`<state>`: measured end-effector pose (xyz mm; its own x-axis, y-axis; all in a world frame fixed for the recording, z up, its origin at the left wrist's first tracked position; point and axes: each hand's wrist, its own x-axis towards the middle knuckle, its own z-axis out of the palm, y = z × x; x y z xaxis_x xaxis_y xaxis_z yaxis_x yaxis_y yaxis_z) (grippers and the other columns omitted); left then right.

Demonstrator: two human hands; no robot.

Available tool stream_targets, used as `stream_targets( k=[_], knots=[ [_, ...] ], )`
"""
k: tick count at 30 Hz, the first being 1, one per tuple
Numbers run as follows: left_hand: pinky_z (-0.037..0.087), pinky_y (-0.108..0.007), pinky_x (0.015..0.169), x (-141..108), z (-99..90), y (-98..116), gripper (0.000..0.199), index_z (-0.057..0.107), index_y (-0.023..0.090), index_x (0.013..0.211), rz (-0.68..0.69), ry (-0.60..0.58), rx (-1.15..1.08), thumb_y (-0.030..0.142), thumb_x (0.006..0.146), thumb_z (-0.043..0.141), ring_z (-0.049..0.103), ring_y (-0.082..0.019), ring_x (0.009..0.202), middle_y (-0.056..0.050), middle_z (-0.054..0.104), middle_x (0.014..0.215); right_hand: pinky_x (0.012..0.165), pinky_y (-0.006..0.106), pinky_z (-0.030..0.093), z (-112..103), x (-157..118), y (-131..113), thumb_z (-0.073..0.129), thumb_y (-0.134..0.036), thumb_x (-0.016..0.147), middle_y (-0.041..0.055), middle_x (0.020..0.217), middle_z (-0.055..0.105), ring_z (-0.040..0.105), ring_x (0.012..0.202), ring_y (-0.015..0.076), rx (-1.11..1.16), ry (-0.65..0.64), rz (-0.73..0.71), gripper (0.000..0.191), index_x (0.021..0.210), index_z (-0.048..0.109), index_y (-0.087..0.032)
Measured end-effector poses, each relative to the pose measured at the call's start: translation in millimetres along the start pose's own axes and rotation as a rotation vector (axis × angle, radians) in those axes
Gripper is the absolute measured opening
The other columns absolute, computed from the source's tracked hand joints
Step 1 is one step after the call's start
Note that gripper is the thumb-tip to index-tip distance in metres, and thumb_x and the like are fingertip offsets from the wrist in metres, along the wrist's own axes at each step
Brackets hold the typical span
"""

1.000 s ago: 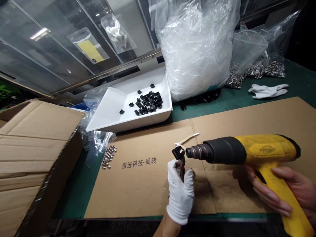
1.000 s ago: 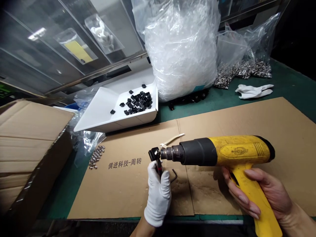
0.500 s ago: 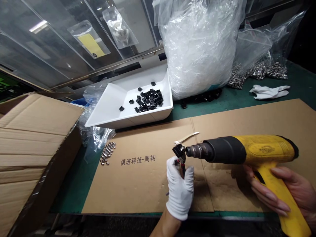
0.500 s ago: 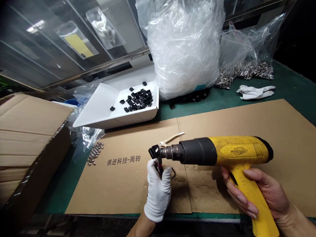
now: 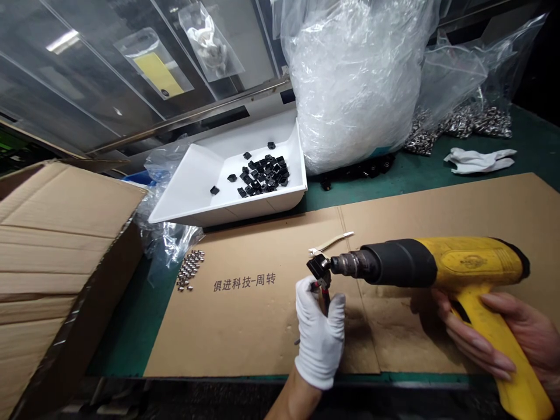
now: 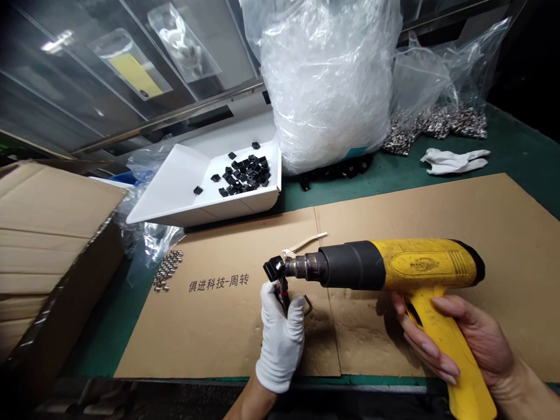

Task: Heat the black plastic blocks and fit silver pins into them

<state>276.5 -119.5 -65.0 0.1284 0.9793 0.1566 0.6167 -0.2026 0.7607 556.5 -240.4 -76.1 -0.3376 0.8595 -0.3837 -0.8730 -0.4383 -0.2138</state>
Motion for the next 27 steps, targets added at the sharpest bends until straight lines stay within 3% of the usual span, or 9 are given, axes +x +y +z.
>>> stream_targets(
  k=[27],
  knots=[
    [0.051, -0.043, 0.096, 3.5, -1.8, -2.8, 0.043, 0.049, 0.019, 0.130, 0.023, -0.001, -0.010, 0.050, 0.101, 0.052, 0.063, -0.026, 0.104, -0.013, 0.061, 0.116, 0.039, 0.019, 0.042, 0.1, 2.3, 0.8, 0.054, -0.054, 0.093, 0.0071, 0.066, 0.064, 0.049, 0.039, 0.0096, -0.036, 0.034, -0.046, 0.045, 0.108, 0.072, -0.016]
  ],
)
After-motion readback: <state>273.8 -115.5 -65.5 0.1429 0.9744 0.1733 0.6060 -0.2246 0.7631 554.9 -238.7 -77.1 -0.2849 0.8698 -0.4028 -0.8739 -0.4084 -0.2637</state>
